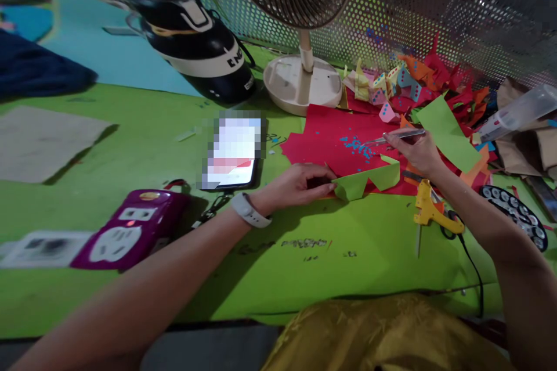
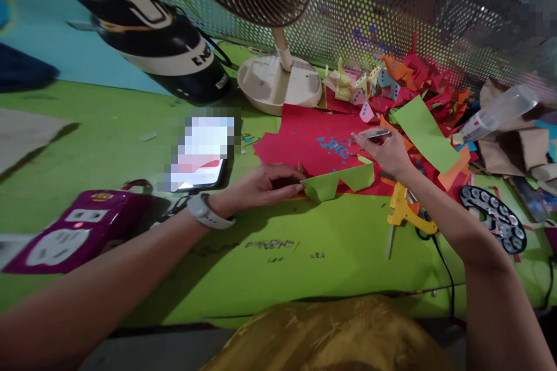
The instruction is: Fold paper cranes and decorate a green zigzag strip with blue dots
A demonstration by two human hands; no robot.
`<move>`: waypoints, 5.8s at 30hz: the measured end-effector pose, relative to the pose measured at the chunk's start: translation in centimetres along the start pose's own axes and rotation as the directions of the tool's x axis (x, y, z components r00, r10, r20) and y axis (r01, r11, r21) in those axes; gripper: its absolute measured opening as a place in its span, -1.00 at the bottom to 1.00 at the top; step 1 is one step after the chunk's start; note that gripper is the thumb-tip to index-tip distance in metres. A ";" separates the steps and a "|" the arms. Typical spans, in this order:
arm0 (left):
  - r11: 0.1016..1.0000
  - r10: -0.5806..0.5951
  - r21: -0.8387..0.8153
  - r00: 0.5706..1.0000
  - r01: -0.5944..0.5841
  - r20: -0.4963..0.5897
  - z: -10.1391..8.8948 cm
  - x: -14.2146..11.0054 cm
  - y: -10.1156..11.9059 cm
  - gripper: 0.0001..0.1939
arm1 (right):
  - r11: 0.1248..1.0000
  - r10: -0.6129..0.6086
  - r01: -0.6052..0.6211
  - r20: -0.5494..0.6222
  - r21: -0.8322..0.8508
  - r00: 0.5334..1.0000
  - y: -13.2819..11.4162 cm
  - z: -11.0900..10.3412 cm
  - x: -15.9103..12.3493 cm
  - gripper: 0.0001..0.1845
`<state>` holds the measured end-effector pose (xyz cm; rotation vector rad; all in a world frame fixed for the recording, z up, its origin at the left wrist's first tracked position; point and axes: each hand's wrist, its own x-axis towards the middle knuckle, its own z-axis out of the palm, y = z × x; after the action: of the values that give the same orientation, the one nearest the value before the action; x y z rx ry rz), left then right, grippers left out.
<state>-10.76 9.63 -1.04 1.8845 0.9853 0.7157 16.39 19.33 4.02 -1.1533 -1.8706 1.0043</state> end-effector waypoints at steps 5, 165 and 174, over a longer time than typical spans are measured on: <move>1.000 -0.004 -0.018 1.000 0.004 0.000 0.0 0.0 0.0 -0.70 | 0.996 0.019 -0.010 0.102 -0.093 0.995 0.9 0.0 0.1 -0.75; 0.805 -0.276 -0.535 0.960 0.255 0.043 0.2 0.2 2.2 -0.76 | 0.970 -0.209 0.230 0.217 -0.078 0.954 -5.9 1.3 -8.2 -0.83; 0.781 -0.303 -0.562 0.952 0.274 0.044 0.2 0.1 2.2 -0.76 | 0.968 -0.222 0.242 0.216 -0.072 0.951 -5.8 1.5 -8.1 -0.84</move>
<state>-9.75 8.89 0.83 1.1709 0.9369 0.7658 15.85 9.75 7.10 -0.8823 -2.1835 0.9361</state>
